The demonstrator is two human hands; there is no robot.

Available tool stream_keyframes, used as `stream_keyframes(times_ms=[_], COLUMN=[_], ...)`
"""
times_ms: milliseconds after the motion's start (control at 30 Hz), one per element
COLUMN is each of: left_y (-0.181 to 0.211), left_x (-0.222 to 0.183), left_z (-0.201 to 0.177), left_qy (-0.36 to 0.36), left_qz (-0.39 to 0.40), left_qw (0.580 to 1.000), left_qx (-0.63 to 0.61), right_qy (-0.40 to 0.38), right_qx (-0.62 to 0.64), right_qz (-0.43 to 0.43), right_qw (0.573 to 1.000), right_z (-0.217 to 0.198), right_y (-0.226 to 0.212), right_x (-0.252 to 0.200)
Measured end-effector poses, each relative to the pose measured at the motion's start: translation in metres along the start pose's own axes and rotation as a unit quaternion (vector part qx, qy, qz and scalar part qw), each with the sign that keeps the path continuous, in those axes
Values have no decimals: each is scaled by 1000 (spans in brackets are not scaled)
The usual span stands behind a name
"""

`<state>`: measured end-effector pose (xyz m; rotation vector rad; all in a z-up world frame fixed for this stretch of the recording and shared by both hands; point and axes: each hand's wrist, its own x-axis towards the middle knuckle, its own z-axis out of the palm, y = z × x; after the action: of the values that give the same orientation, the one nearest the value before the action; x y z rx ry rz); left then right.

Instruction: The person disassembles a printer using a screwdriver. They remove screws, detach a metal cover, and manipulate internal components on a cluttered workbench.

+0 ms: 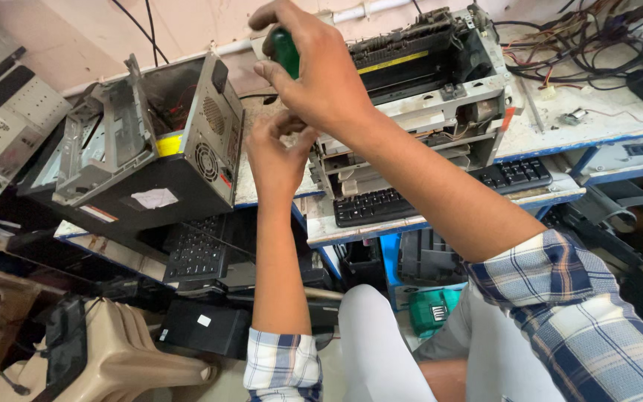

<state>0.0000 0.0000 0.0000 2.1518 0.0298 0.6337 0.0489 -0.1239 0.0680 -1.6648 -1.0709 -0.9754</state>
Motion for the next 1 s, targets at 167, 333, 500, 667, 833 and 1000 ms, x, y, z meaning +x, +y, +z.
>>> stream_keyframes(times_ms=[167,333,500,667,833,1000], left_y=[-17,-12,-15,-19,-20,-11], left_x=[2,-2,-4,0,-3,-9], left_z=[9,5,6,8,6,4], left_qy=[30,43,97,66,76,79], left_qz=[159,199,226,188,217,145], left_qw=[980,978,969,976,971,986], left_qx=[-118,-48,33,-91,-59,34], right_qy=[17,23,27,23,7,21], right_qx=[0,-11,-15,-46,-79,-115], right_qz=[-2,-6,-3,12,36,19], right_qw=[1000,1000,1000,999,996,993], right_z=[0,1,3,6,6,4], right_y=[0,6,8,11,10,5], right_x=[-1,-3,-4,-7,-11,-16])
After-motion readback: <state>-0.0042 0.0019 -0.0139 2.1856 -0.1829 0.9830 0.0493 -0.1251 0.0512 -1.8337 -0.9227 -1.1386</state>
